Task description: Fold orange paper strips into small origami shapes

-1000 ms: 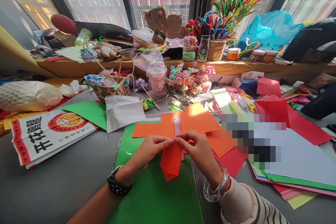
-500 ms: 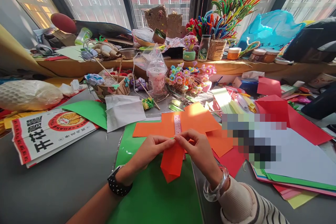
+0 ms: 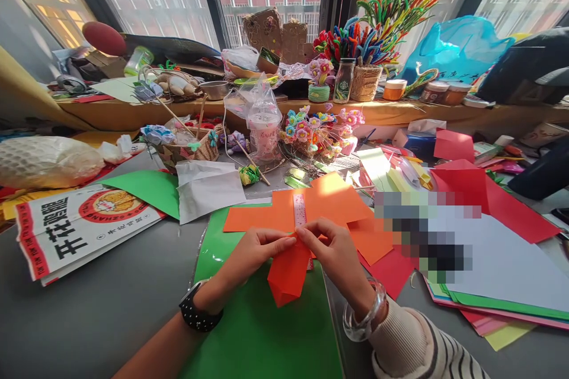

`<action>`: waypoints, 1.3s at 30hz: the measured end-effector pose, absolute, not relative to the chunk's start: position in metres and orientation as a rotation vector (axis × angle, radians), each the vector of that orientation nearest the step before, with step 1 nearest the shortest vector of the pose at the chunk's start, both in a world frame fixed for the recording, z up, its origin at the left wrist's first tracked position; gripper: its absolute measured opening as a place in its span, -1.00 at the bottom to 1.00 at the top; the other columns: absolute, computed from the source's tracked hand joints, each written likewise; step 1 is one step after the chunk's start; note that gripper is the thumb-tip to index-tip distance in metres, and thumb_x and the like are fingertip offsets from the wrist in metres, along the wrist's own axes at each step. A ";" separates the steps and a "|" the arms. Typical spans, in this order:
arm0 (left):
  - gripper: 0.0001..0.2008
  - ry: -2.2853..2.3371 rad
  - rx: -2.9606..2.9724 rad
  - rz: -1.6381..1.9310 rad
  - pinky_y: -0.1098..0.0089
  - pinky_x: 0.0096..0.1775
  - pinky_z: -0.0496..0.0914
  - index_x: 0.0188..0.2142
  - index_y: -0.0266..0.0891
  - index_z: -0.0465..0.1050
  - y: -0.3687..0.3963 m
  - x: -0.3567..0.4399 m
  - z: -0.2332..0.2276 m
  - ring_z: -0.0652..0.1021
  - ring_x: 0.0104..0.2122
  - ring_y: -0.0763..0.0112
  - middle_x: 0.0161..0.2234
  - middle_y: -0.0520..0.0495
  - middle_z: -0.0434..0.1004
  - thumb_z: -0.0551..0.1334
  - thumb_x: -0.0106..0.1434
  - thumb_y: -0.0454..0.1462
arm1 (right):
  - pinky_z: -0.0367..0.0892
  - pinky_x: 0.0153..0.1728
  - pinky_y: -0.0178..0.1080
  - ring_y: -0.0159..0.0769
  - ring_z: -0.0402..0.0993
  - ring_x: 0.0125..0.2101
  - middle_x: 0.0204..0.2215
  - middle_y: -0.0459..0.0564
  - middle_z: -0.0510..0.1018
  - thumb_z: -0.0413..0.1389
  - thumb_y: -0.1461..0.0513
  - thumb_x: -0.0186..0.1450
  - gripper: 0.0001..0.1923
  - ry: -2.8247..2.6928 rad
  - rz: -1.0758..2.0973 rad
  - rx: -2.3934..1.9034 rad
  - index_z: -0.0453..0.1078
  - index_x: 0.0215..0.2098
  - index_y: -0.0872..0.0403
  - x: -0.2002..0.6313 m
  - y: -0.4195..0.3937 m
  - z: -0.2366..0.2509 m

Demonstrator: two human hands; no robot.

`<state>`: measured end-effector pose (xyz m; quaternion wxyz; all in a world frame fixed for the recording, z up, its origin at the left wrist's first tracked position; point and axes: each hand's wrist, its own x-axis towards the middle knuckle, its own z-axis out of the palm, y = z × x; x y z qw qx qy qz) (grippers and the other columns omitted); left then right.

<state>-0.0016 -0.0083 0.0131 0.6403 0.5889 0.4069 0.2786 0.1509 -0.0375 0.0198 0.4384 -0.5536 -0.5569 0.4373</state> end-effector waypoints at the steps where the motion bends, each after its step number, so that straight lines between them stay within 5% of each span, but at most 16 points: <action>1: -0.63 0.925 1.332 0.635 0.46 -0.41 0.27 -0.30 -0.33 0.49 -0.008 -0.002 0.013 0.45 -0.41 0.33 -0.43 -0.11 0.51 0.16 0.02 -0.09 | 0.18 -0.62 -0.41 -0.42 0.29 -0.55 -0.58 -0.11 0.39 0.02 0.10 0.12 -0.75 -1.384 1.087 -1.372 0.34 -0.53 0.12 0.151 -0.038 0.020; 12: -0.68 0.955 1.382 0.650 0.54 -0.54 0.16 -0.45 -0.35 0.51 -0.009 -0.001 0.011 0.36 -0.54 0.49 -0.53 -0.05 0.46 0.17 0.01 -0.11 | 0.25 -0.53 -0.37 -0.37 0.32 -0.48 -0.52 -0.06 0.38 0.04 0.10 0.12 -0.76 -1.444 1.066 -1.326 0.36 -0.50 0.12 0.151 -0.034 0.013; 27: -0.68 0.895 1.385 0.612 0.52 -0.50 0.19 -0.45 -0.35 0.50 -0.009 -0.003 0.010 0.37 -0.52 0.47 -0.51 -0.06 0.47 0.14 0.04 -0.12 | 0.17 -0.59 -0.39 -0.42 0.25 -0.58 -0.62 -0.11 0.30 -0.15 0.08 0.23 -0.66 -1.520 0.956 -1.367 0.27 -0.54 0.10 0.155 -0.032 0.010; 39: -0.67 1.014 1.329 0.660 0.54 -0.54 0.16 -0.53 -0.37 0.44 -0.008 0.000 0.012 0.34 -0.55 0.51 -0.56 -0.03 0.40 0.20 -0.05 -0.08 | 0.17 -0.57 -0.37 -0.41 0.23 -0.59 -0.64 -0.14 0.28 -0.03 0.12 0.18 -0.72 -1.662 0.693 -1.398 0.20 -0.62 0.08 0.151 -0.034 0.009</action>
